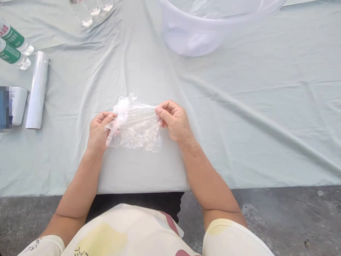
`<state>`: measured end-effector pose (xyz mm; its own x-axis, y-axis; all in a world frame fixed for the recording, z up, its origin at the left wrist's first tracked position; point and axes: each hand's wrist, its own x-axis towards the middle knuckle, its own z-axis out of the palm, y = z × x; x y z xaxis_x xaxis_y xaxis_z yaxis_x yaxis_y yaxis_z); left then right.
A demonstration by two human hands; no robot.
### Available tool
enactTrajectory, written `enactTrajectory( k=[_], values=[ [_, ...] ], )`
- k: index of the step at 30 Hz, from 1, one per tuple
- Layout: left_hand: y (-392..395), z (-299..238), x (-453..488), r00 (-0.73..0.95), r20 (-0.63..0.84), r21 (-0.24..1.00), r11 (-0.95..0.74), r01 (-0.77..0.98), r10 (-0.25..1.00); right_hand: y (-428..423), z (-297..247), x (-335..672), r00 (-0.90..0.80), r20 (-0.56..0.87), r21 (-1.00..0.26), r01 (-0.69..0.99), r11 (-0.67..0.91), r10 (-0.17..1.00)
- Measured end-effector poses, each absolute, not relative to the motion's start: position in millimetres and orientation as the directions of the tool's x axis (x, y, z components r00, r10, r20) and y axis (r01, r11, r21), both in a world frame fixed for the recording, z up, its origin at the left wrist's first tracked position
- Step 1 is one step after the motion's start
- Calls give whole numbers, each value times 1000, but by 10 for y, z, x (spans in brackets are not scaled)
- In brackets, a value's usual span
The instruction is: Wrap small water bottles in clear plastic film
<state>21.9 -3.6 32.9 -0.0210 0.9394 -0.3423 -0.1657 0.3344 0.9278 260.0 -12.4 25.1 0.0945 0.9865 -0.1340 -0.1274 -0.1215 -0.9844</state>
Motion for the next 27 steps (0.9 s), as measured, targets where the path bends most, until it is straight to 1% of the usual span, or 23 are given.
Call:
enactTrajectory(
  k=[3,5,7,8,9,10,11,12,13,14,16,19,22,25,26,27],
  values=[
    [14,325,133,-162,-268,955,240,-173,950,-87,268,2685,143,-136,-972,-212,-104,980],
    [15,322,121,-213,-166,982,143,-122,963,-83,257,2706,94,-165,-963,-229,-140,982],
    [-17,322,151,-176,-16,999,20,26,984,-98,235,2684,-8,-184,-966,-185,-182,983],
    [-42,319,178,-110,79,990,-65,128,991,-113,225,2660,-58,-180,-971,-149,-187,982],
    [-70,313,207,-16,183,955,-174,239,983,-131,220,2630,-107,-170,-977,-113,-182,980],
    [-97,300,237,93,286,889,-301,345,954,-150,220,2599,-153,-159,-981,-84,-173,975],
    [-122,281,262,206,371,793,-424,437,906,-169,225,2569,-195,-150,-984,-69,-166,969],
    [-142,256,281,303,420,684,-517,514,856,-184,235,2545,-230,-143,-984,-69,-163,962],
    [-157,225,291,369,432,583,-567,582,823,-195,246,2529,-256,-146,-982,-82,-172,956],
    [-166,193,291,400,417,504,-574,645,816,-198,257,2523,-265,-155,-976,-105,-189,952],
    [-166,138,264,374,335,426,-493,759,865,-181,267,2544,-211,-187,-960,-170,-225,959],
    [-137,122,186,227,229,437,-309,845,946,-104,250,2644,1,-241,-934,-273,-232,971],
    [-104,176,114,70,190,491,-157,857,979,-16,226,2768,165,-269,-921,-332,-204,949],
    [-83,217,57,-12,116,487,-47,872,993,13,244,2869,192,-261,-926,-326,-189,946],
    [-76,220,38,-23,101,463,-27,886,995,3,263,2898,163,-262,-933,-293,-207,951],
    [-71,221,20,-27,112,434,-24,901,993,-16,285,2925,111,-273,-943,-226,-243,956]
  ],
)
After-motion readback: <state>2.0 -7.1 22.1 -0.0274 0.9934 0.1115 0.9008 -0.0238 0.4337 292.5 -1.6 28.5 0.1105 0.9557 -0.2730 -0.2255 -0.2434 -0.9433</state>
